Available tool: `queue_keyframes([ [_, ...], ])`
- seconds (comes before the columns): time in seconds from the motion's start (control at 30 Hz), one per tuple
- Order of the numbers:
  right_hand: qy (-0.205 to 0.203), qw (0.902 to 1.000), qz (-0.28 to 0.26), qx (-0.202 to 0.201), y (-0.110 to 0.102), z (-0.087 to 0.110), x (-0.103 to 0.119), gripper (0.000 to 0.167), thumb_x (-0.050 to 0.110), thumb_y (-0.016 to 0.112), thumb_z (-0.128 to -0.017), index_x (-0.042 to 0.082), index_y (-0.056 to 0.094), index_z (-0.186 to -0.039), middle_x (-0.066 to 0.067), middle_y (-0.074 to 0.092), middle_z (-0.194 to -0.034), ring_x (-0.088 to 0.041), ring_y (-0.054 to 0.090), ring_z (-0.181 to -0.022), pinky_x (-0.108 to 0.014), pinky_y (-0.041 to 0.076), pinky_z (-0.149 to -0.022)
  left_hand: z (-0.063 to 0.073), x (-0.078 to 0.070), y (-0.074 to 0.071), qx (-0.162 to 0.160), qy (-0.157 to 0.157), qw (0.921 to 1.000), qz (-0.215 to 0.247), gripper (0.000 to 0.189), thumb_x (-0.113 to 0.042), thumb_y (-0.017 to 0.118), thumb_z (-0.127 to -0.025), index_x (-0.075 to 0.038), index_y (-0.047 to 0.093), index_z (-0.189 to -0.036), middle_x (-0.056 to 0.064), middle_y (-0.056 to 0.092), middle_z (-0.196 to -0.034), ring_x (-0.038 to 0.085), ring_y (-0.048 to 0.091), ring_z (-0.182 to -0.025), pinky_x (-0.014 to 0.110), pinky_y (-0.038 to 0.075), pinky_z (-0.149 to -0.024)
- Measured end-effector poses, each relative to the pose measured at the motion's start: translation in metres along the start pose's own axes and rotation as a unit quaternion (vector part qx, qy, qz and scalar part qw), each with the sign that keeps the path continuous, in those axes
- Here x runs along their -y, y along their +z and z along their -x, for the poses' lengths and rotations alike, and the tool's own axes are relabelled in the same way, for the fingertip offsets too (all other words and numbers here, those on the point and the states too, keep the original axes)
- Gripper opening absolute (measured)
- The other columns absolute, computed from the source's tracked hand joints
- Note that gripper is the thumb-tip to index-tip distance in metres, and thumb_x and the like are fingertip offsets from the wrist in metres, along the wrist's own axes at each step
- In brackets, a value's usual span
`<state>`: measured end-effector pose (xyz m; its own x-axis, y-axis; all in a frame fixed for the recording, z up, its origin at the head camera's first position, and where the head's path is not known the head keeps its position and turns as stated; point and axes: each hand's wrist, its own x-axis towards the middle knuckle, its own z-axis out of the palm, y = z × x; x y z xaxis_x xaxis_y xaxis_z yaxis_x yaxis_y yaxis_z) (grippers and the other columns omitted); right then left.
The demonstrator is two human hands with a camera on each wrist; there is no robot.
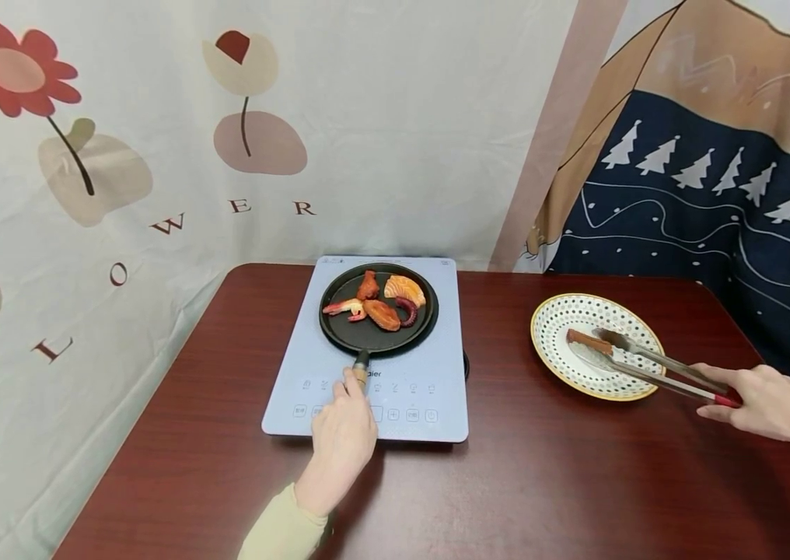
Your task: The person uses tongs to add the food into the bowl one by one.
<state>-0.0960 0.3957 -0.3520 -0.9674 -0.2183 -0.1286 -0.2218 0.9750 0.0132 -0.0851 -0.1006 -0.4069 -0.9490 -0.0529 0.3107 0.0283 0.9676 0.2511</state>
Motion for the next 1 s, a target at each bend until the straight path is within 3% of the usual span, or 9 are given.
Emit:
queue_keyframes([
  [0.2,-0.007,0.9999,0.011,-0.002,0.004,0.001,0.002,0.056,0.031,0.073,-0.079,0.0,0.058,-0.123,0.008,0.036,-0.055,-0.006,0.035,-0.051,-0.027,0.034,-0.053,0.0,0.0,0.0,0.004,-0.003,1.0,0.002,0.048,-0.012,0.061,-0.088,0.013,0.047,-0.126,0.024,0.061,-0.092,0.031,0.058,-0.05,0.041,0.046,-0.043],
  [0.27,-0.009,0.9998,0.016,-0.005,0.002,0.001,0.004,0.053,0.027,0.074,-0.079,0.0,0.058,-0.122,0.006,0.044,-0.056,-0.007,0.039,-0.052,-0.029,0.038,-0.052,0.0,0.0,0.0,0.001,-0.002,1.0,0.002,0.048,-0.012,0.061,-0.088,0.013,0.047,-0.126,0.024,0.061,-0.091,0.032,0.057,-0.05,0.041,0.046,-0.043],
  [0.43,0.001,0.9994,0.029,-0.017,-0.001,0.004,0.015,0.048,0.021,0.074,-0.078,0.0,0.06,-0.118,0.005,0.044,-0.056,-0.011,0.039,-0.052,-0.031,0.036,-0.048,0.0,0.0,0.001,-0.007,0.002,1.0,0.001,0.048,-0.011,0.062,-0.087,0.013,0.048,-0.125,0.024,0.061,-0.09,0.031,0.058,-0.05,0.04,0.046,-0.042],
  [0.6,-0.003,0.999,0.033,-0.031,0.001,0.006,0.025,0.044,0.017,0.075,-0.076,0.0,0.061,-0.114,0.005,0.037,-0.054,-0.011,0.035,-0.051,-0.029,0.032,-0.047,0.0,0.0,0.001,-0.015,0.005,0.9999,-0.003,0.048,-0.011,0.063,-0.086,0.013,0.048,-0.125,0.024,0.061,-0.089,0.031,0.057,-0.049,0.039,0.045,-0.041],
  [1.0,-0.016,0.998,0.03,-0.054,0.005,0.008,0.028,0.044,0.016,0.076,-0.074,0.0,0.062,-0.113,0.007,0.034,-0.054,-0.01,0.031,-0.052,-0.026,0.028,-0.046,-0.001,0.0,0.001,-0.01,0.002,0.9999,-0.004,0.048,-0.011,0.062,-0.087,0.012,0.048,-0.125,0.024,0.061,-0.089,0.031,0.057,-0.049,0.04,0.045,-0.041],
])
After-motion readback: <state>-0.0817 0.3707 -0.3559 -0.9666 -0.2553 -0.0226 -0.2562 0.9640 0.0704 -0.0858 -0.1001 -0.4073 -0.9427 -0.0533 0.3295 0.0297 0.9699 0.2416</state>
